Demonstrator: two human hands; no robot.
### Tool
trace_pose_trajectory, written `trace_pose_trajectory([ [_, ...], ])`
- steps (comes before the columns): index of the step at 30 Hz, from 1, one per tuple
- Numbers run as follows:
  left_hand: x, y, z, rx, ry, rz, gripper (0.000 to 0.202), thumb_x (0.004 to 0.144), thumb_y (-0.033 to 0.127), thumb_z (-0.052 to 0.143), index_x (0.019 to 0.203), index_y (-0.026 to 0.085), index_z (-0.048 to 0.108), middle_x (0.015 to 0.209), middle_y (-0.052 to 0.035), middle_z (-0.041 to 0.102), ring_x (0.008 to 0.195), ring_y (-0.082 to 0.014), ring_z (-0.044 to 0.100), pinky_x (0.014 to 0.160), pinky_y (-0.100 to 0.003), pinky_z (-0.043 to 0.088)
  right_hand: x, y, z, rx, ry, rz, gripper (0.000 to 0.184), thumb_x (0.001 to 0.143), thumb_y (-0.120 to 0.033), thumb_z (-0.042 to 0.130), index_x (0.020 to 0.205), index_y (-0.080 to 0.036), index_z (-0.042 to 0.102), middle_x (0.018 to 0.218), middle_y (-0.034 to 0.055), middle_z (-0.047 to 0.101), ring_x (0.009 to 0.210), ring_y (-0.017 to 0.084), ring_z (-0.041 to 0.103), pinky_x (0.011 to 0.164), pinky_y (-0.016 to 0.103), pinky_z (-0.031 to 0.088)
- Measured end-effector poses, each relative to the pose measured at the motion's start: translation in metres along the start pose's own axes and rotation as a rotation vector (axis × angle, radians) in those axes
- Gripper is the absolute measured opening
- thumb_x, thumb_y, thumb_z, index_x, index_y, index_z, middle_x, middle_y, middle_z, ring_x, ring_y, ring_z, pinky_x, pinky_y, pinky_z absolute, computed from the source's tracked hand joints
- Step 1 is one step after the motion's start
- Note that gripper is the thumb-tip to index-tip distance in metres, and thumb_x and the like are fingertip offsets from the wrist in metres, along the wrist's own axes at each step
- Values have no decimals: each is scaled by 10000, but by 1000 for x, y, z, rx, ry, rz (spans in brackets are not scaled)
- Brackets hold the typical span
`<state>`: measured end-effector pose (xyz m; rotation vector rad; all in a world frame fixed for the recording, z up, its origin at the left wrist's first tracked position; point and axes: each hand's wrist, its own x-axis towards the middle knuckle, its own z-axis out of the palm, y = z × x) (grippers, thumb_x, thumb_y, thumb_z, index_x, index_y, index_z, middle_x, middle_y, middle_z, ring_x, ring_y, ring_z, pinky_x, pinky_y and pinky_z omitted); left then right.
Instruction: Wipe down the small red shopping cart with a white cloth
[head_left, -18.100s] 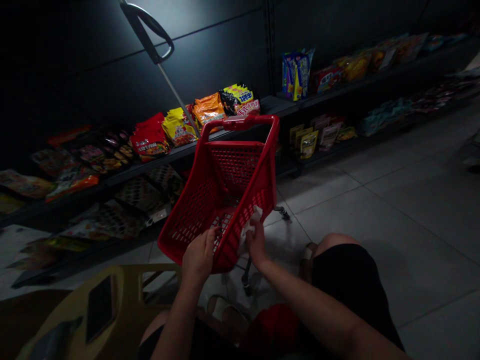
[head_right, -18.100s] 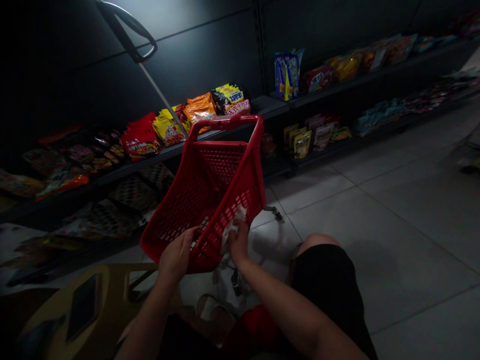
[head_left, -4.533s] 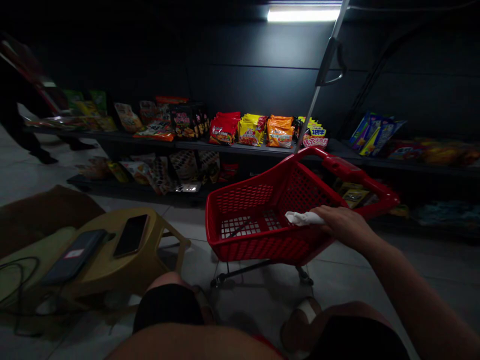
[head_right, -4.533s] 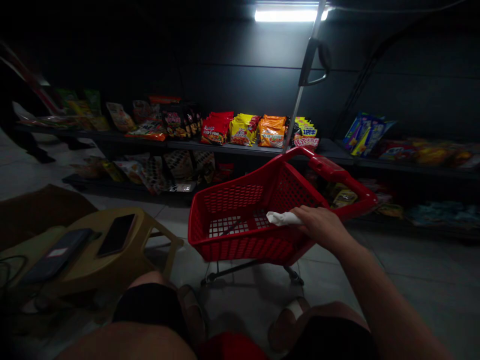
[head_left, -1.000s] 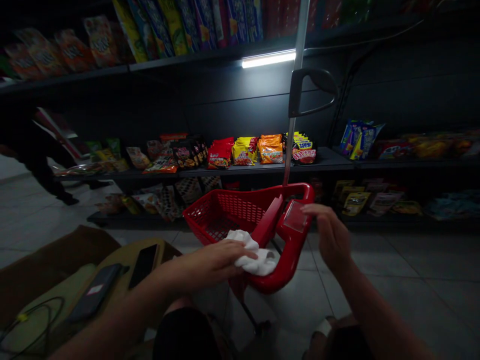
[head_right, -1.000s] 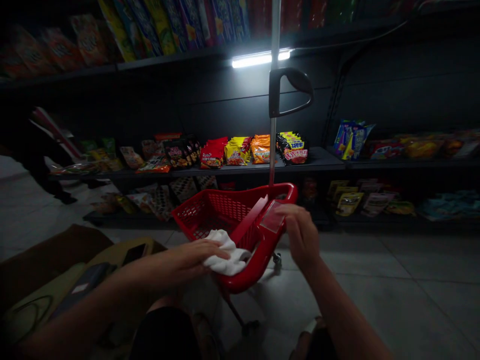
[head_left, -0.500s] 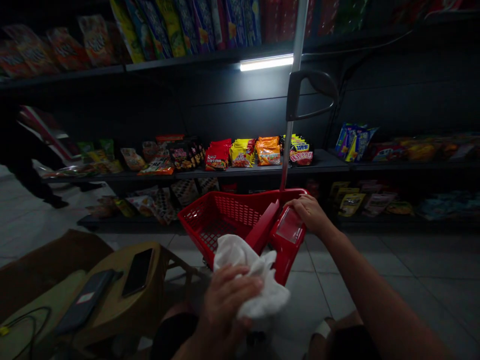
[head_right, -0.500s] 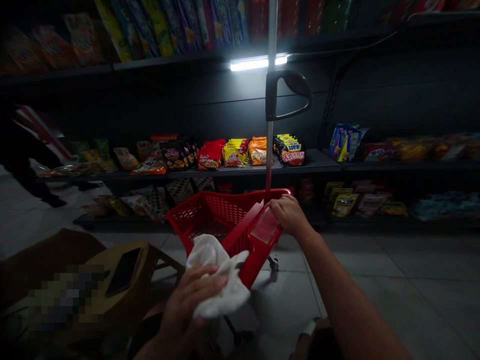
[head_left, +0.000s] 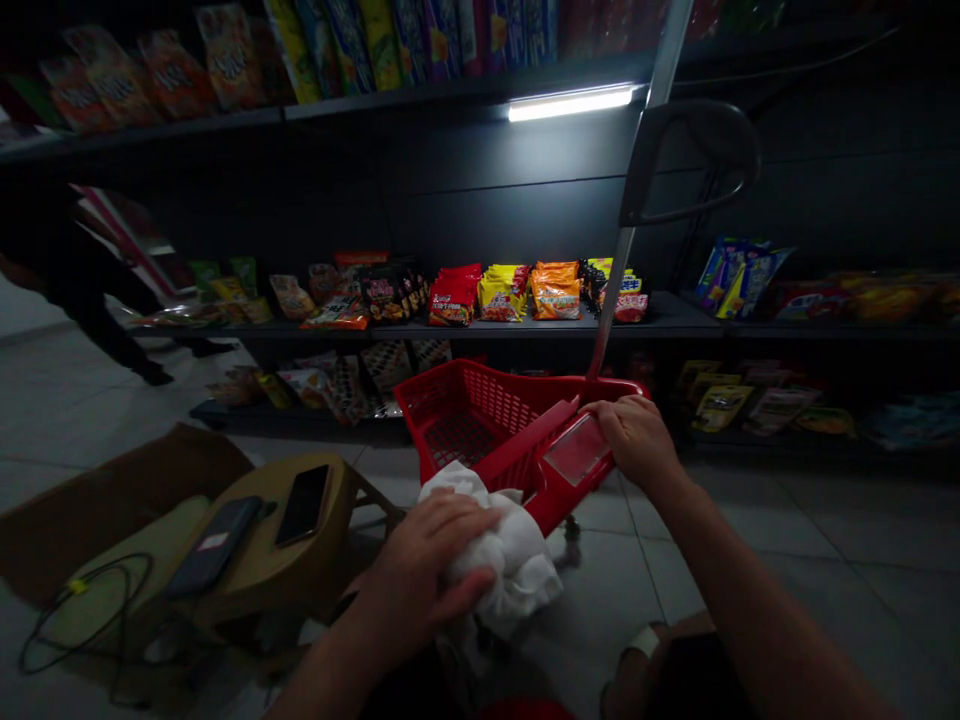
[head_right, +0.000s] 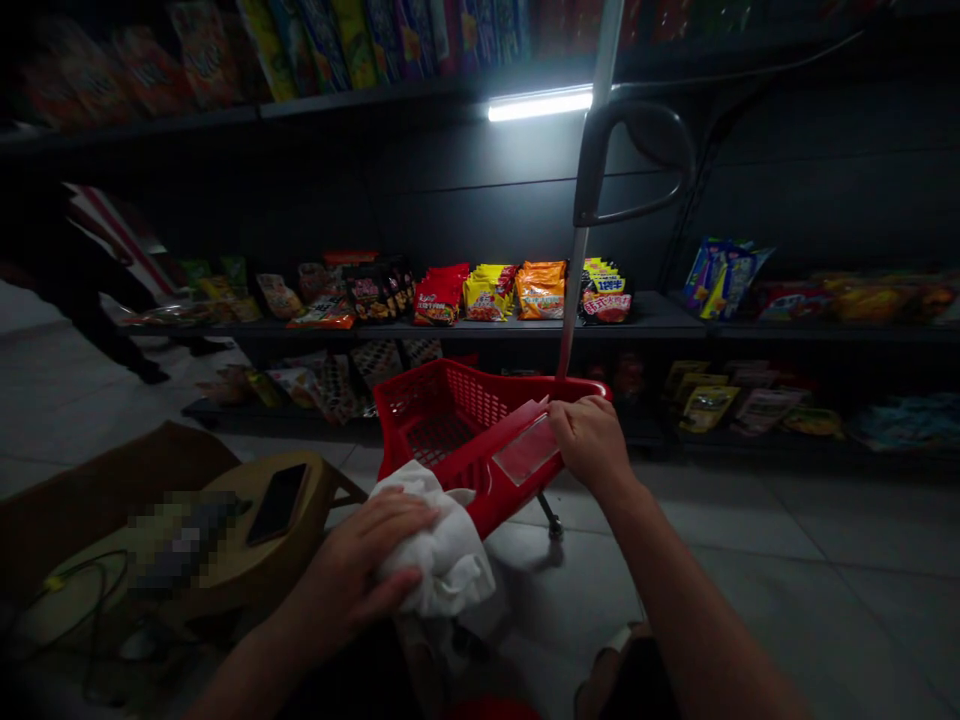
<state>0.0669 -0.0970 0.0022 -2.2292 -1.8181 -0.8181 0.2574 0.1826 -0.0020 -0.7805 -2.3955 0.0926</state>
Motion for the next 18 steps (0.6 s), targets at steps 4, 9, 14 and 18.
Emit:
trace_pose_trajectory([
  [4, 35, 36, 11, 326, -93, -178, 535, 931, 475, 548, 1374, 175, 552, 929, -101, 713, 833, -248, 664, 780, -397, 539, 1, -13, -1, -126, 8, 28, 531, 1013, -331, 220, 866, -201, 713, 792, 75, 731, 807, 202, 634, 900, 346, 364],
  [9, 46, 34, 23, 364, -62, -99, 660, 888, 560, 581, 1406, 157, 515, 931, -102, 707, 822, -260, 662, 745, -414, 534, -5, -5, -9, -188, 41, 18, 537, 1015, -349, 227, 860, -200, 719, 740, 76, 722, 757, 210, 635, 857, 356, 379],
  [14, 18, -18, 1, 122, -17, -44, 474, 899, 549, 571, 1220, 208, 642, 1122, -103, 697, 1055, -250, 637, 925, -402, 509, -25, 7, -18, -204, 49, -130, 456, 1017, -364, 292, 987, -211, 720, 846, 75, 744, 797, 212, 656, 808, 341, 404],
  [18, 34, -15, 3, 230, -40, -187, 344, 967, 456, 468, 998, 188, 682, 977, -95, 707, 964, -253, 642, 865, -411, 506, -38, -3, -16, -292, 138, -105, 435, 1016, -319, 304, 1033, -184, 718, 850, 92, 743, 786, 219, 660, 845, 365, 402],
])
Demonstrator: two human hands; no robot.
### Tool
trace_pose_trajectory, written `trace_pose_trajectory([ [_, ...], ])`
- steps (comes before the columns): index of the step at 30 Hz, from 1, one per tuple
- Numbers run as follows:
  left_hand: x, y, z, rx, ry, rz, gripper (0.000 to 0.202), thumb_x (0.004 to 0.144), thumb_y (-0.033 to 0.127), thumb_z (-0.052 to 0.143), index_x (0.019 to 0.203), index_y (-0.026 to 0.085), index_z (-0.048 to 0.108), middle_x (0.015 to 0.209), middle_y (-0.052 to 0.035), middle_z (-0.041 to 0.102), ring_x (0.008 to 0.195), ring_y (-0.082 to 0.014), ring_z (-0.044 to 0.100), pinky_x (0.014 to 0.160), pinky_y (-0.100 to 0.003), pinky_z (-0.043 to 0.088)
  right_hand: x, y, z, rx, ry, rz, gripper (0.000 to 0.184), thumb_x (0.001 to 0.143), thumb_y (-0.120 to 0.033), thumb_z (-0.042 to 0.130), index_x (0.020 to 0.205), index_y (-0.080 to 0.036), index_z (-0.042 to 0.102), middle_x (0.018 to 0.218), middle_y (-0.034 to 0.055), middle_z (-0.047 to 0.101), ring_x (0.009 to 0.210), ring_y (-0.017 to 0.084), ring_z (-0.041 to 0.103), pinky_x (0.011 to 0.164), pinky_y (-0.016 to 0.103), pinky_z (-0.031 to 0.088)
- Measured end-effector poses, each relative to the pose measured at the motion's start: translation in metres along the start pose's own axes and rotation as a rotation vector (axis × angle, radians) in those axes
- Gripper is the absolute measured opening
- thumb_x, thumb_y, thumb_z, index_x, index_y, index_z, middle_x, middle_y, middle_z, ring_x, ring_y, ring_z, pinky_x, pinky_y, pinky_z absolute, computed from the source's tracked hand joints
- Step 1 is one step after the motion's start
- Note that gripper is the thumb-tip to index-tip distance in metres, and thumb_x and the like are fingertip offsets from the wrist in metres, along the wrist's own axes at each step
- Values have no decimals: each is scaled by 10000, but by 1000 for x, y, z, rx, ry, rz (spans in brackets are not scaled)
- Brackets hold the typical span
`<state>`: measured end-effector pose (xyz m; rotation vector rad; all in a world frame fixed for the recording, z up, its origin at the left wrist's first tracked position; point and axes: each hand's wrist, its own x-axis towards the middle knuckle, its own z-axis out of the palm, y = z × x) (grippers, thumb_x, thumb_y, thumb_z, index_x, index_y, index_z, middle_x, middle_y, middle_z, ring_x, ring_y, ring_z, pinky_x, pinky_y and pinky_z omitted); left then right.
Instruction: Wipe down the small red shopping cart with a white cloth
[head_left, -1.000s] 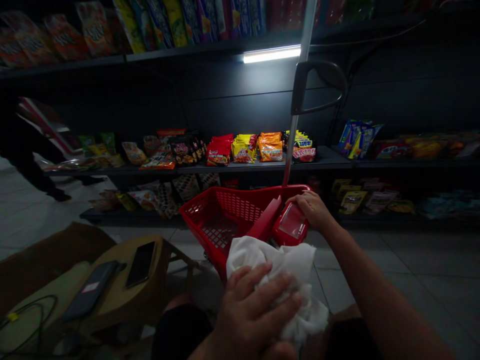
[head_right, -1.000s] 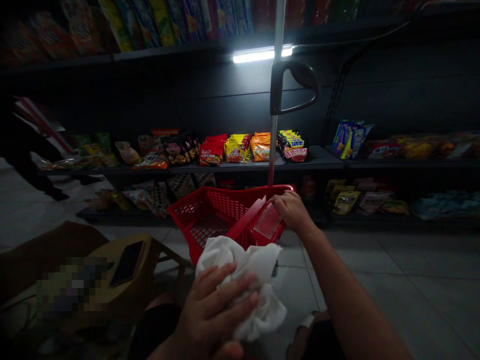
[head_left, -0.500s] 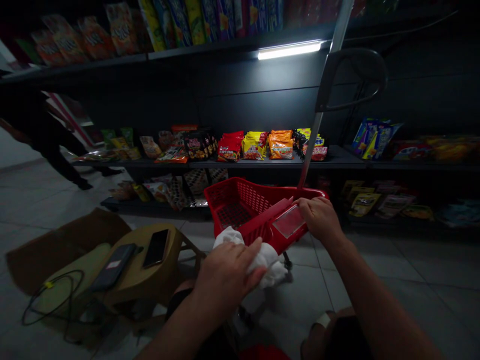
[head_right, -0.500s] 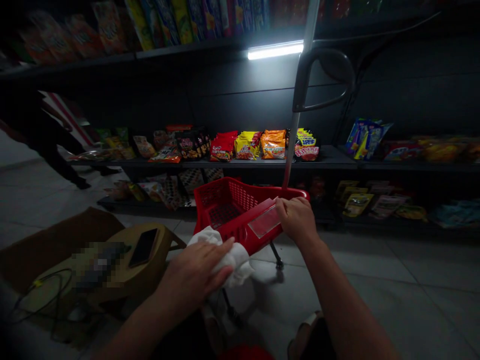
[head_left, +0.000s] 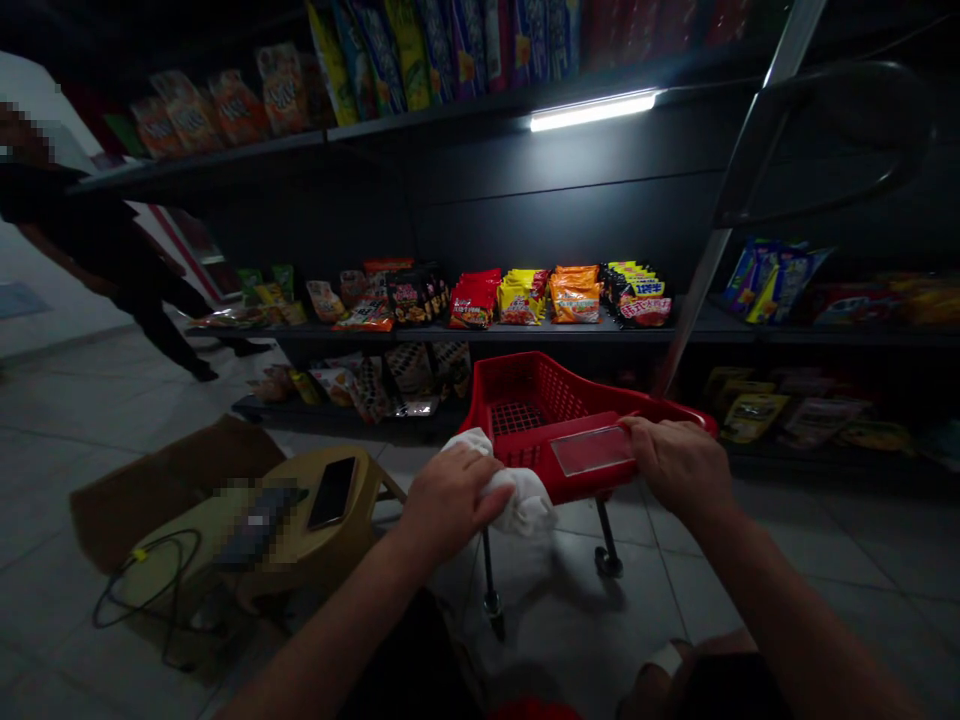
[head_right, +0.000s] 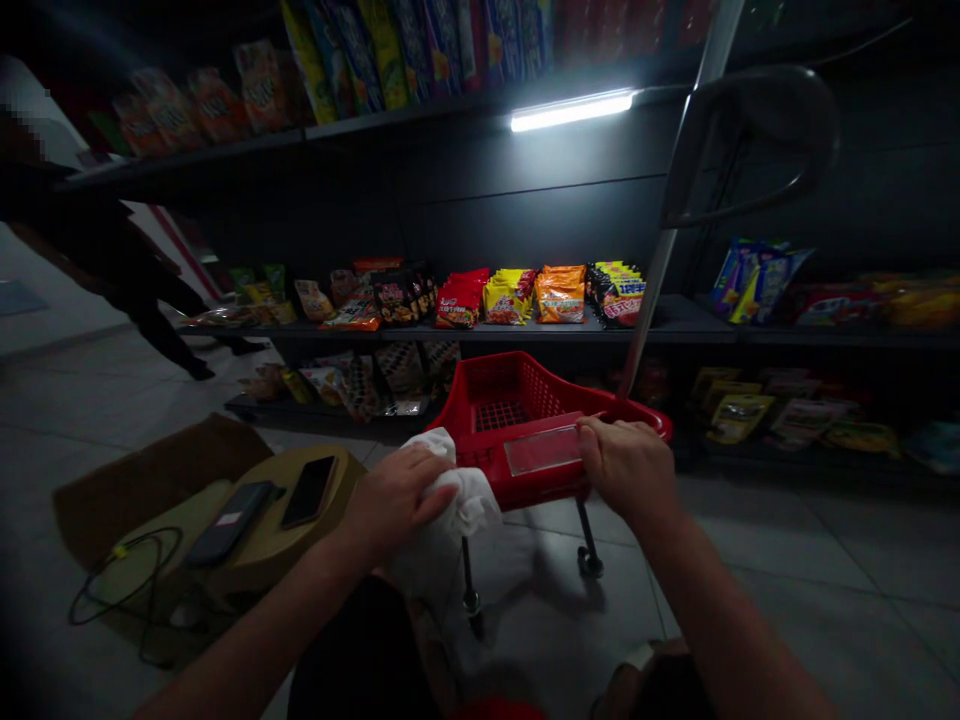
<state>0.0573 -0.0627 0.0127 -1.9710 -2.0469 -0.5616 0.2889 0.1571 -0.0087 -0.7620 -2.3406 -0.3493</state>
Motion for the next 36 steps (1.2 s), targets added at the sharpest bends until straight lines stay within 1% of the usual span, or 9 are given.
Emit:
trace_pose_trajectory([
  [3, 18, 36, 11, 183, 24, -75, 382, 991, 436, 394, 911, 177, 664, 852, -96, 686, 854, -274, 633, 784, -443, 496, -5, -11, 0, -33, 37, 54, 449, 1014, -299, 301, 1012, -167, 730, 780, 92, 726, 730, 221, 645, 827, 374, 405],
  [6, 21, 52, 20, 213, 110, 6, 420, 978, 487, 419, 1066, 144, 644, 942, -117, 693, 891, -281, 631, 804, -450, 489, -8, -11, -3, -27, 51, 48, 452, 1017, -304, 307, 1014, -161, 736, 802, 94, 738, 732, 221, 649, 827, 376, 412],
  [11, -11, -6, 14, 91, 178, 261, 468, 927, 537, 531, 1239, 191, 579, 1091, -88, 695, 1017, -251, 620, 924, -419, 472, -7, 19, -9, 73, -55, -128, 422, 1017, -448, 361, 1170, -218, 680, 1014, 73, 753, 877, 213, 671, 834, 350, 439],
  [15, -27, -35, 3, 34, 144, 142, 378, 951, 499, 498, 1125, 190, 630, 1072, -93, 683, 1046, -248, 602, 930, -399, 477, -7, 35, -8, 113, -66, -203, 384, 1011, -393, 374, 818, -226, 661, 846, 49, 720, 860, 204, 643, 930, 367, 404],
  [18, -22, -15, 2, 163, 118, -20, 391, 961, 500, 471, 1110, 190, 659, 991, -91, 688, 949, -258, 606, 838, -407, 475, -10, 27, -7, 25, -12, -142, 364, 991, -285, 380, 695, -220, 582, 716, 50, 657, 784, 206, 608, 897, 377, 392],
  [24, 4, 49, 11, 283, 106, -129, 611, 961, 624, 350, 1412, 241, 503, 1051, -77, 675, 874, -226, 615, 721, -368, 460, -18, 11, -10, -50, 43, -161, 346, 988, -242, 376, 704, -216, 572, 711, 41, 644, 774, 200, 598, 855, 359, 389],
  [28, 14, 63, 14, 261, 96, -136, 667, 950, 676, 278, 1425, 258, 487, 1034, -73, 660, 841, -228, 616, 671, -353, 458, -22, 14, -11, -78, 52, -155, 350, 992, -249, 365, 704, -215, 563, 707, 46, 642, 789, 203, 595, 843, 348, 385],
  [31, 9, 40, 7, 246, 72, -29, 683, 934, 698, 297, 1412, 251, 491, 1014, -70, 661, 839, -220, 620, 656, -329, 455, -24, 14, -12, -111, 53, -176, 348, 990, -250, 357, 704, -215, 552, 697, 43, 635, 761, 200, 580, 825, 341, 376],
  [36, -20, -35, -6, 176, 55, 108, 552, 966, 610, 368, 1252, 195, 594, 1025, -81, 701, 958, -216, 649, 844, -341, 488, -31, -9, -23, -121, 73, -173, 360, 975, -253, 384, 656, -213, 545, 634, 31, 613, 665, 180, 548, 800, 338, 350],
])
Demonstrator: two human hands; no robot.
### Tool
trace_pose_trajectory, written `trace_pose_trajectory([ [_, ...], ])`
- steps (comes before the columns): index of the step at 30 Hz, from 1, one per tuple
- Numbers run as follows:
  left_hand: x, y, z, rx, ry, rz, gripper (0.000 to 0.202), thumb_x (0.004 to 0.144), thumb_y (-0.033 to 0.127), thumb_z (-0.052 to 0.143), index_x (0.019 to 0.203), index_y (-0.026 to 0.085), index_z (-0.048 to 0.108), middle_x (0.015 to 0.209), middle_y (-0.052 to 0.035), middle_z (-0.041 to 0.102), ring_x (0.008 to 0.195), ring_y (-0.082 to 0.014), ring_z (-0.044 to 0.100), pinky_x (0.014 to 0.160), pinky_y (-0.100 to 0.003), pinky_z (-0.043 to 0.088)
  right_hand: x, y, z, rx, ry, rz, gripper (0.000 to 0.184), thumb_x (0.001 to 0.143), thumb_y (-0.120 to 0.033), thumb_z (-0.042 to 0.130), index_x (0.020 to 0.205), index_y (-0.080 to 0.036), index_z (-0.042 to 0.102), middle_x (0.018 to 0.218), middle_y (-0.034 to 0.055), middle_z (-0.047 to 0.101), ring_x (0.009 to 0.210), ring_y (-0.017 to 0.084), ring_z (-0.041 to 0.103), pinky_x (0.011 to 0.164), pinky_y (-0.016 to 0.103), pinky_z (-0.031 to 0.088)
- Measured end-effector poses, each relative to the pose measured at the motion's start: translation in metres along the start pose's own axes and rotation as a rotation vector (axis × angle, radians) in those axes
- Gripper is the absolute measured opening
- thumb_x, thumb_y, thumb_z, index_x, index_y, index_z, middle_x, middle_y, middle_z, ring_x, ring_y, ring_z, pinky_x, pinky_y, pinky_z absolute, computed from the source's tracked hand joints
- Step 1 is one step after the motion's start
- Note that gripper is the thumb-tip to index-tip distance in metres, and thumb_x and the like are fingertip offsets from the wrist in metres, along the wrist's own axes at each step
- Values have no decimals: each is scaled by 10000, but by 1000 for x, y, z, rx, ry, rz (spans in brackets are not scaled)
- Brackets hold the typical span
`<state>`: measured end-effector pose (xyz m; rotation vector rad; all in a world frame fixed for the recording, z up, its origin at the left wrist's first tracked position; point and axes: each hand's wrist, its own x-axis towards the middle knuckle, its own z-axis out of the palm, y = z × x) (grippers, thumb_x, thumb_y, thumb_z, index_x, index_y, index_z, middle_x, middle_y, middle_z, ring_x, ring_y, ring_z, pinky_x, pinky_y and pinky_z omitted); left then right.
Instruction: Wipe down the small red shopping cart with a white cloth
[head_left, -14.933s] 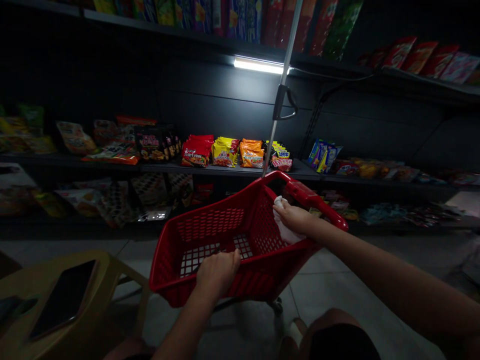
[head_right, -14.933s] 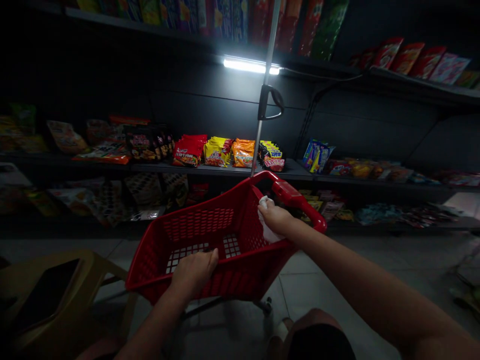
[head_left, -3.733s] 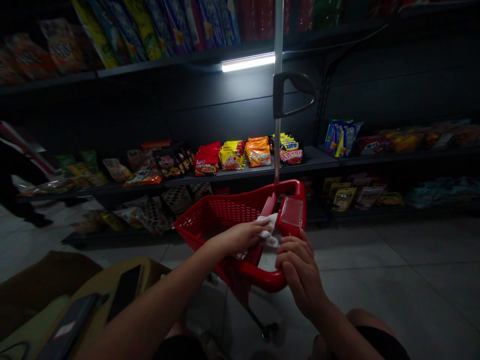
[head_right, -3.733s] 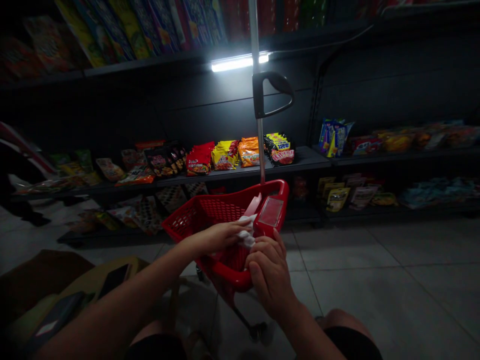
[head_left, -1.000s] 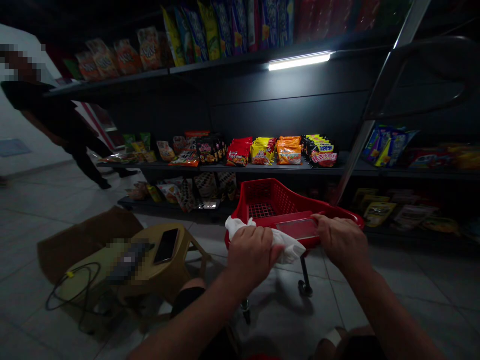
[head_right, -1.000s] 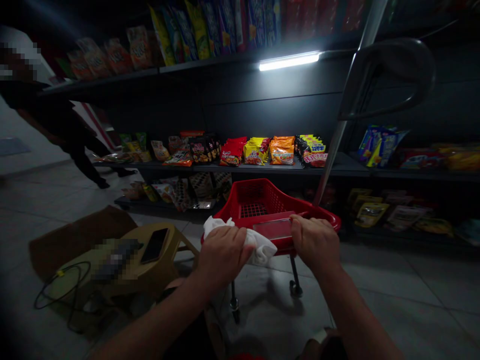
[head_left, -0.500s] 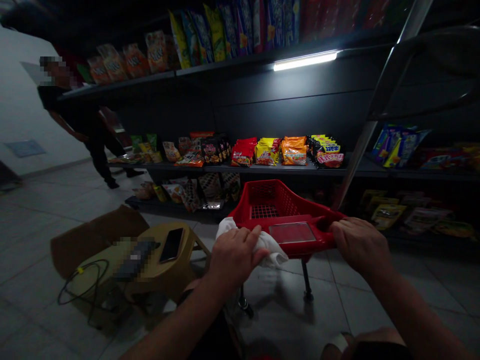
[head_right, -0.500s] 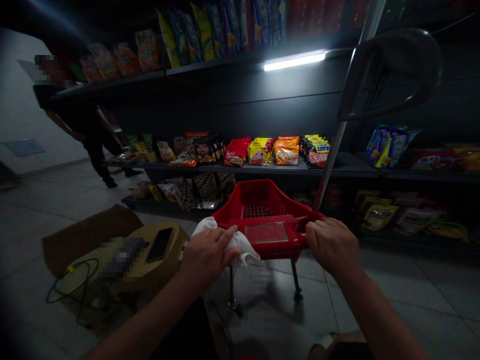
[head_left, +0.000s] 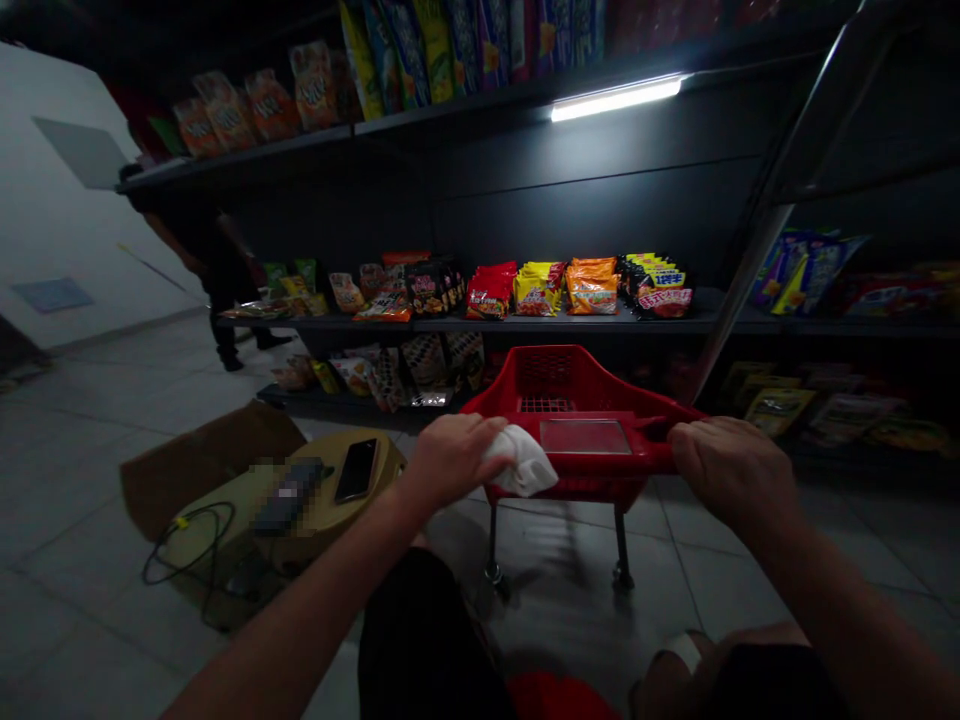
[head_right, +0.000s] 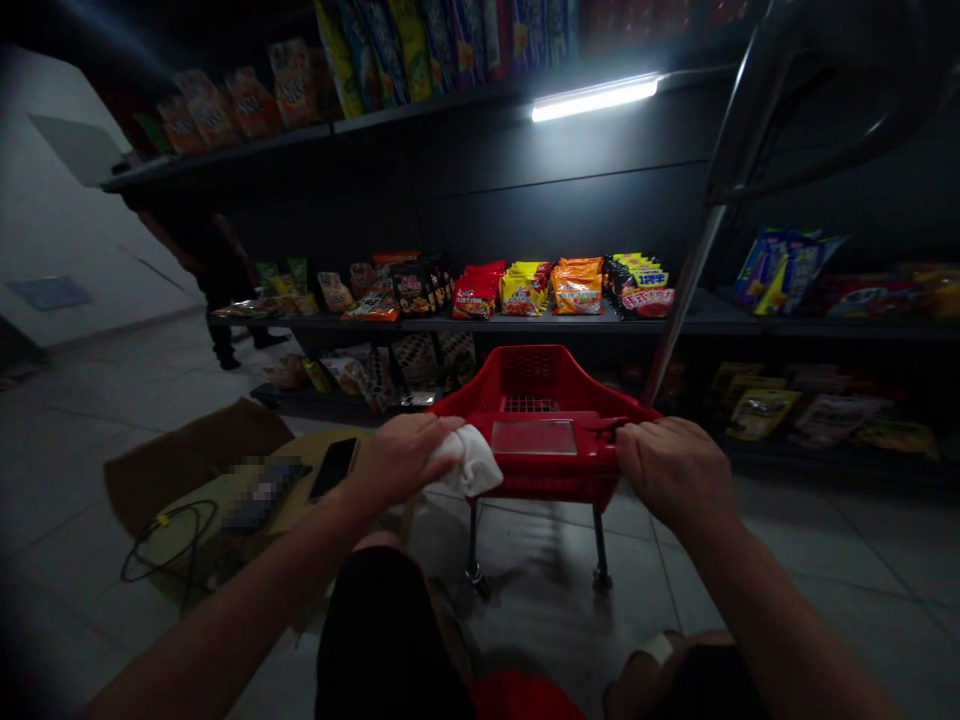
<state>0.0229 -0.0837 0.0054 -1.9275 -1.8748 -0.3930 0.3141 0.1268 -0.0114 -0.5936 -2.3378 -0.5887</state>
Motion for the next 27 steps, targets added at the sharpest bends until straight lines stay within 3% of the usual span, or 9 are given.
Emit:
trace_pose_trajectory([
  [2, -10, -16, 7, -26, 101, -32, 481, 996, 531, 361, 1197, 173, 613, 1141, -101, 694, 1092, -227, 622, 960, -359, 463, 1, -15, -8, -12, 19, 45, 365, 967, -261, 406, 642, -209, 563, 621, 36, 625, 641, 179, 545, 795, 344, 339],
  [5, -9, -7, 22, -3, 285, -201, 408, 1021, 424, 338, 1100, 181, 656, 1119, -92, 710, 1086, -237, 622, 974, -382, 453, 2, -35, -16, -58, 26, 128, 389, 966, -264, 412, 622, -202, 583, 599, 47, 642, 603, 178, 540, 786, 352, 329],
  [8, 9, 27, 33, -15, 352, -276, 363, 1016, 390, 370, 1130, 208, 662, 1086, -69, 728, 1022, -230, 647, 946, -389, 462, 2, -47, -17, -102, 32, 195, 424, 977, -296, 410, 604, -200, 588, 586, 52, 649, 585, 180, 540, 773, 354, 322],
  [12, 42, 85, 39, -100, 415, -256, 341, 1010, 331, 391, 1185, 195, 652, 1232, -83, 698, 1182, -228, 605, 1060, -421, 418, 0, -53, -15, -111, 34, 256, 442, 989, -333, 399, 642, -187, 631, 626, 68, 675, 603, 188, 563, 733, 350, 310],
  [17, 72, 139, 39, -170, 371, 30, 313, 989, 333, 436, 1137, 201, 679, 1236, -59, 705, 1210, -227, 596, 1111, -442, 387, -3, -49, -24, -22, -6, 213, 392, 989, -269, 399, 719, -185, 670, 678, 76, 695, 624, 189, 597, 694, 345, 329],
  [19, 73, 136, 34, -175, 333, 133, 317, 984, 358, 449, 1156, 215, 675, 1251, -49, 699, 1217, -222, 592, 1095, -421, 402, -8, -40, -27, 55, -23, 159, 382, 998, -278, 402, 753, -189, 680, 713, 72, 703, 682, 192, 622, 725, 340, 373],
  [21, 66, 117, 29, -159, 287, 153, 340, 976, 399, 470, 1212, 235, 651, 1299, -44, 674, 1266, -230, 556, 1103, -430, 388, -16, -28, -26, 177, -10, 89, 359, 1007, -319, 409, 848, -195, 707, 803, 69, 725, 787, 194, 646, 812, 341, 426],
  [24, 48, 75, 23, -116, 267, -42, 332, 996, 358, 427, 1227, 257, 643, 1281, -42, 680, 1268, -243, 550, 1136, -500, 319, -29, -13, -18, 403, 95, 60, 327, 1016, -322, 391, 1045, -233, 704, 985, 45, 737, 941, 185, 652, 1026, 394, 416],
  [27, 35, 53, 24, -86, 269, -199, 370, 1013, 326, 364, 1232, 228, 645, 1224, -76, 701, 1174, -242, 601, 1100, -497, 350, -35, -13, -10, 565, 214, 199, 322, 1018, -316, 371, 1065, -254, 684, 1011, 31, 728, 978, 188, 647, 1103, 452, 379],
])
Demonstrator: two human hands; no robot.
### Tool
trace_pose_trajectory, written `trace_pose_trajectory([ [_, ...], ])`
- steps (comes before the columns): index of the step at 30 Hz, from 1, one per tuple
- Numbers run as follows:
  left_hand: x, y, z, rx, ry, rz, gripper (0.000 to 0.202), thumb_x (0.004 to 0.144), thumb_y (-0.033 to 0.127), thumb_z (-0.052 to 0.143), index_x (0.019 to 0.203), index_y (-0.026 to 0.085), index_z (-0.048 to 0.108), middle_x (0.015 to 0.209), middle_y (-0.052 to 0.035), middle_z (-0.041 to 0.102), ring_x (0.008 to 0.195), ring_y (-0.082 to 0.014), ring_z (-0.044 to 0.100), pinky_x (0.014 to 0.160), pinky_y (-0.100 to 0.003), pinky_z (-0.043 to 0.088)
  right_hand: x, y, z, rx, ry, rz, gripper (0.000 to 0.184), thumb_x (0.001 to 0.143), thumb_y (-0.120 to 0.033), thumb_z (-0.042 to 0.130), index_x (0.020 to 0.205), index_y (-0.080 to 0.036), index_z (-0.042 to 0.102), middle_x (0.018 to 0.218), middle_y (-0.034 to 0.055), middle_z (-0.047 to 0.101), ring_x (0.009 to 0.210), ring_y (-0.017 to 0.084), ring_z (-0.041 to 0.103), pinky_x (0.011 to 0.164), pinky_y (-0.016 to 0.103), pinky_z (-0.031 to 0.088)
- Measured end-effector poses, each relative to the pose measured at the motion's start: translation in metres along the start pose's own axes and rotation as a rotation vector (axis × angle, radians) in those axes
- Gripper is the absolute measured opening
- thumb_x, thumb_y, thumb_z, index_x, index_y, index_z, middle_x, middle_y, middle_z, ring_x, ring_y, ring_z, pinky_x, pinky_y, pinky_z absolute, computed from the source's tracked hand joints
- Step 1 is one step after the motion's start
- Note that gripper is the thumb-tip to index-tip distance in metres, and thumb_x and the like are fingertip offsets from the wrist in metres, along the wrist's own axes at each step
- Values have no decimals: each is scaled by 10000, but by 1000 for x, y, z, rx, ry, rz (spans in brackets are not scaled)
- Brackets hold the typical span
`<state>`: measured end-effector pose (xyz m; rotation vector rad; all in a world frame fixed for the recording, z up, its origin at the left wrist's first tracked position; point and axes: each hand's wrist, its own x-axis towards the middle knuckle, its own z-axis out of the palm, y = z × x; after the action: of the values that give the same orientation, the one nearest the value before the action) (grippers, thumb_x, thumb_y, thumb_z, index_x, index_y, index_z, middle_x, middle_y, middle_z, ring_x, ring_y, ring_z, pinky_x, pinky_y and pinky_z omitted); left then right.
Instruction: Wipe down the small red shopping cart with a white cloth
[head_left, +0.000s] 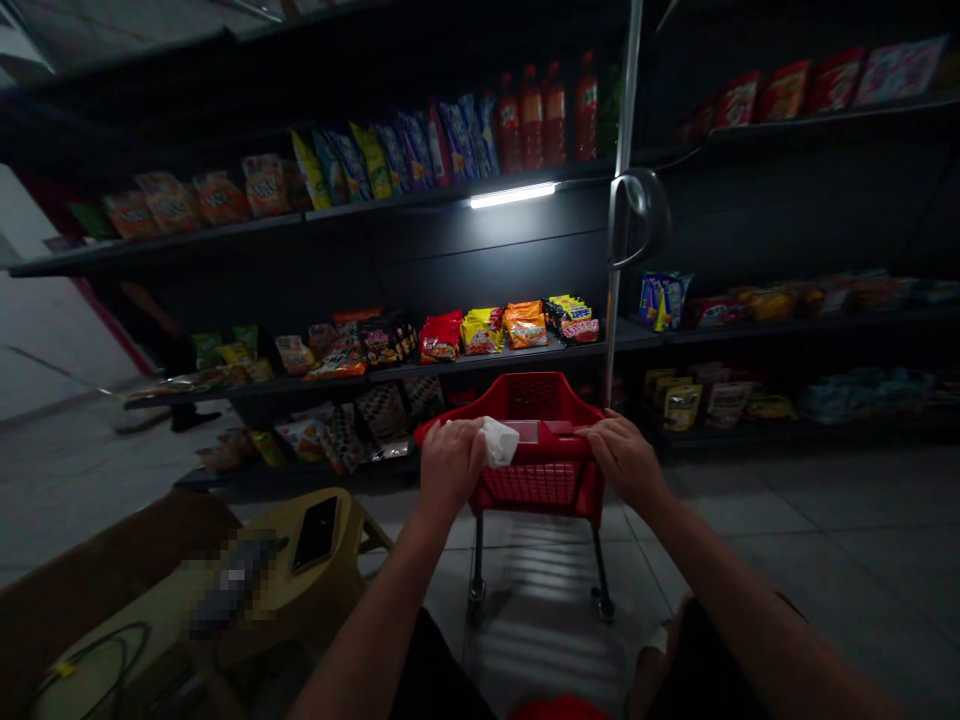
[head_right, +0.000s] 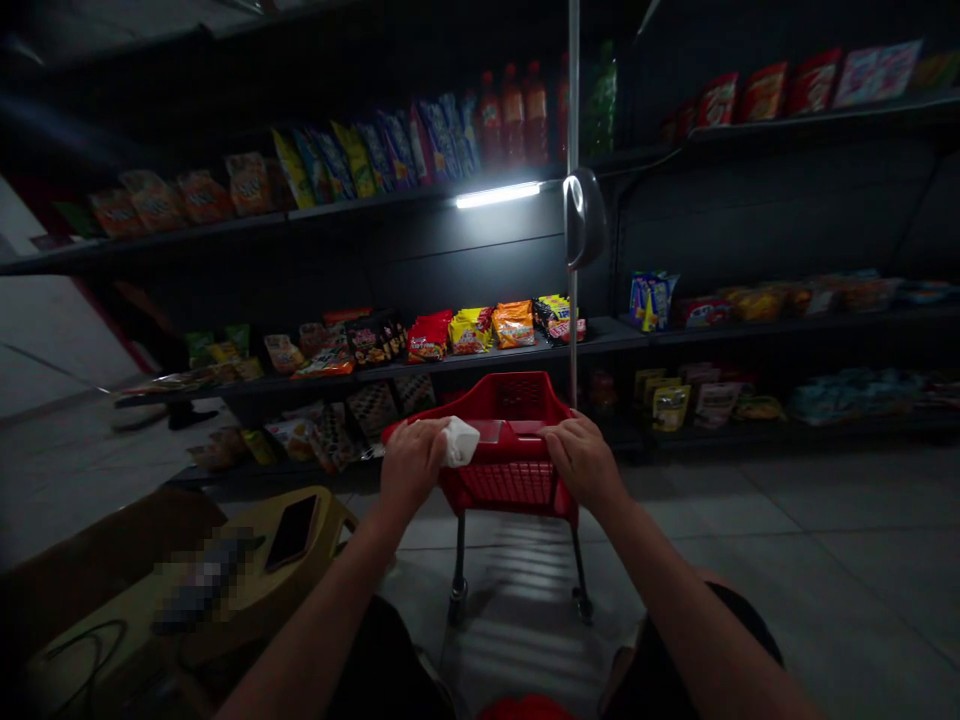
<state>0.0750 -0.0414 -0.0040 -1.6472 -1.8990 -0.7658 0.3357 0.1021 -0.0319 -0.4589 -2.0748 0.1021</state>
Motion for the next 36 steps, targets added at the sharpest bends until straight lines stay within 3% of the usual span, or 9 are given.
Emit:
trace_pose_trajectory([
  [3, -2, 21, 6, 3, 43, 5, 369, 1007, 324, 376, 1238, 219, 645, 1270, -83, 679, 1219, -254, 569, 1090, -485, 365, 0, -9, 7, 135, 138, 180, 302, 1016, -357, 371, 1063, -243, 646, 1023, 51, 719, 1018, 208, 642, 1038, 436, 439],
  [8, 8, 116, 30, -54, 9, 265, 396, 984, 417, 438, 1293, 221, 590, 1320, -91, 642, 1247, -267, 540, 1101, -506, 360, 3, -17, 8, 385, 309, 362, 311, 1008, -416, 385, 1149, -234, 594, 1146, 75, 670, 1069, 209, 625, 986, 399, 470],
  [11, 20, 146, 39, -37, -83, 361, 426, 988, 467, 416, 1299, 218, 565, 1213, -101, 671, 1089, -246, 616, 956, -453, 465, 0, -3, 7, 492, 451, 441, 346, 993, -460, 404, 1169, -235, 600, 1219, 78, 636, 1070, 214, 618, 966, 408, 482],
  [16, 27, 105, 24, -23, -165, 657, 476, 984, 396, 486, 1427, 232, 434, 1353, -71, 601, 1244, -221, 539, 1027, -398, 426, -7, 27, 5, 479, 254, 323, 399, 985, -514, 407, 986, -237, 695, 1034, 61, 705, 1063, 234, 625, 1076, 462, 402],
  [20, 22, 70, 11, 8, -175, 552, 502, 918, 479, 586, 1347, 230, 510, 1371, -72, 598, 1324, -268, 483, 1104, -445, 374, -8, 24, 16, 608, 176, 304, 462, 1004, -522, 350, 1015, -258, 729, 1053, 50, 713, 1078, 232, 636, 1146, 474, 338],
  [25, 28, 104, 18, 111, -282, 432, 422, 881, 443, 648, 1191, 163, 587, 1036, -105, 712, 990, -286, 663, 898, -455, 512, -5, -4, 39, 810, 337, 456, 536, 1011, -551, 272, 1187, -282, 701, 1531, 23, 414, 1374, 252, 440, 1177, 437, 312],
  [30, 68, 124, 23, -23, -535, 430, 610, 800, 622, 658, 1232, 206, 548, 1006, -98, 737, 891, -287, 705, 718, -358, 527, -2, -10, 44, 1099, 471, 523, 515, 961, -611, 387, 1424, -391, 436, 1475, 28, 502, 1338, 246, 501, 1137, 495, 366],
  [34, 104, 113, 27, -270, -881, 497, 715, 775, 689, 623, 1315, 234, 505, 1118, -75, 725, 929, -247, 712, 706, -297, 522, -5, 1, 44, 1076, 458, 539, 555, 926, -674, 400, 1359, -346, 512, 1503, 44, 469, 1347, 258, 478, 1125, 472, 380],
  [36, 103, 113, 28, -276, -889, 518, 707, 788, 656, 634, 1347, 248, 486, 1135, -68, 719, 927, -238, 710, 696, -290, 519, -7, 7, 45, 1054, 436, 529, 557, 913, -679, 428, 1350, -346, 518, 1506, 45, 458, 1315, 260, 498, 1102, 468, 404],
])
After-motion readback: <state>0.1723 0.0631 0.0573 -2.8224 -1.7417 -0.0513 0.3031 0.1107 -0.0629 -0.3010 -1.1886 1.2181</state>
